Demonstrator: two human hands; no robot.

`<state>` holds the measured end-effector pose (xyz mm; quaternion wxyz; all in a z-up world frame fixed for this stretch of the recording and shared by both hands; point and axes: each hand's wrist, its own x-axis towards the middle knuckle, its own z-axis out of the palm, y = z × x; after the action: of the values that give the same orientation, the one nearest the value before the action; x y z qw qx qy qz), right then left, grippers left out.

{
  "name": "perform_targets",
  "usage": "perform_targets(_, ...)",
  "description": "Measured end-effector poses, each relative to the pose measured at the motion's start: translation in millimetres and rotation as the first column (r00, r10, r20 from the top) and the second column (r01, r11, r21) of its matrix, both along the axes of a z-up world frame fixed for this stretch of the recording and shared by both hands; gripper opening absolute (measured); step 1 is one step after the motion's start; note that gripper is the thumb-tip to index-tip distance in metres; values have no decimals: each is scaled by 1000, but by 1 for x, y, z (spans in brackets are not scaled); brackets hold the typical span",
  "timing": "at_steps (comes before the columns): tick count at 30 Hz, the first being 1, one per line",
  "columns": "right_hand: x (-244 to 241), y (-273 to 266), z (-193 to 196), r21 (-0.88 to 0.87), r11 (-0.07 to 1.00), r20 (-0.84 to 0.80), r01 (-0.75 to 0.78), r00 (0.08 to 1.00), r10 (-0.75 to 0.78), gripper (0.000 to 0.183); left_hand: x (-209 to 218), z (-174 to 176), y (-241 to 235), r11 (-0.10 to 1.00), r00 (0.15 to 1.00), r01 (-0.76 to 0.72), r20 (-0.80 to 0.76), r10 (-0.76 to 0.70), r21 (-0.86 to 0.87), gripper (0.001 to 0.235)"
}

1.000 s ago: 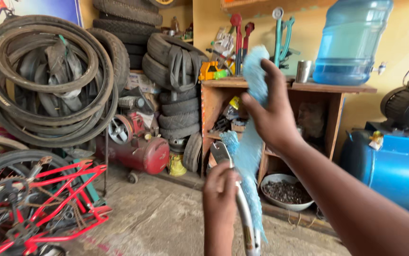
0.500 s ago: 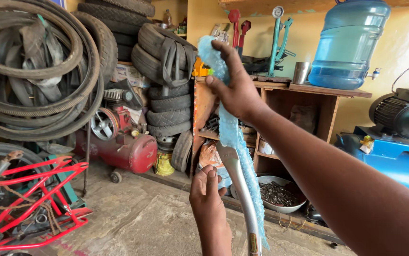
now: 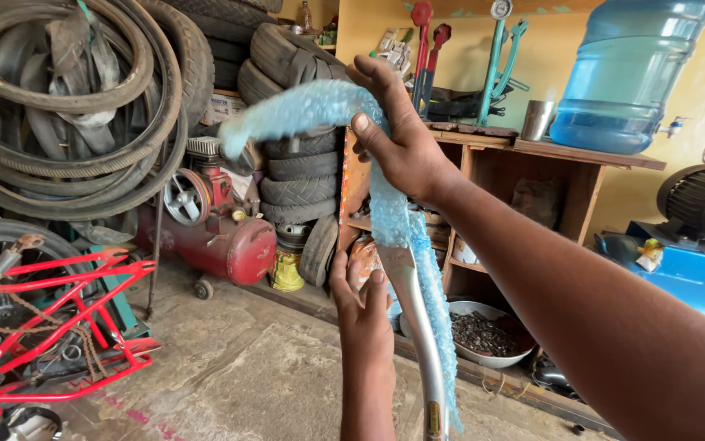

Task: The person cleans a bicycle mudguard with a cloth, then picks up a brake caliper and uses a wrench to tighten a bolt on the bicycle fork. The person then attaches the mudguard to the fork using the brake caliper as a mounting bracket.

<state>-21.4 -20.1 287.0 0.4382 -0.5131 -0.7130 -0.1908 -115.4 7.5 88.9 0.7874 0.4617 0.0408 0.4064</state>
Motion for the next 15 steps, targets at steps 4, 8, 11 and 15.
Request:
perform_targets(4,6,-2,-5,-45,999,-20,3,1000,-4,62,9,1,1,993,964,111,245,-99,-36,72)
perform_targets(8,6,7,-14,-18,1000,133,18,991,-16,61,17,7,-3,995,979,69,194,-55,-67,63)
perform_targets(11,7,6,-32,-66,997,-19,36,999,-37,66,24,10,-1,987,993,38,117,-19,-157,56)
perform_targets(15,8,-3,-67,-77,975,-68,209,974,-214,71,38,1,-3,981,982,45,187,-8,-191,40)
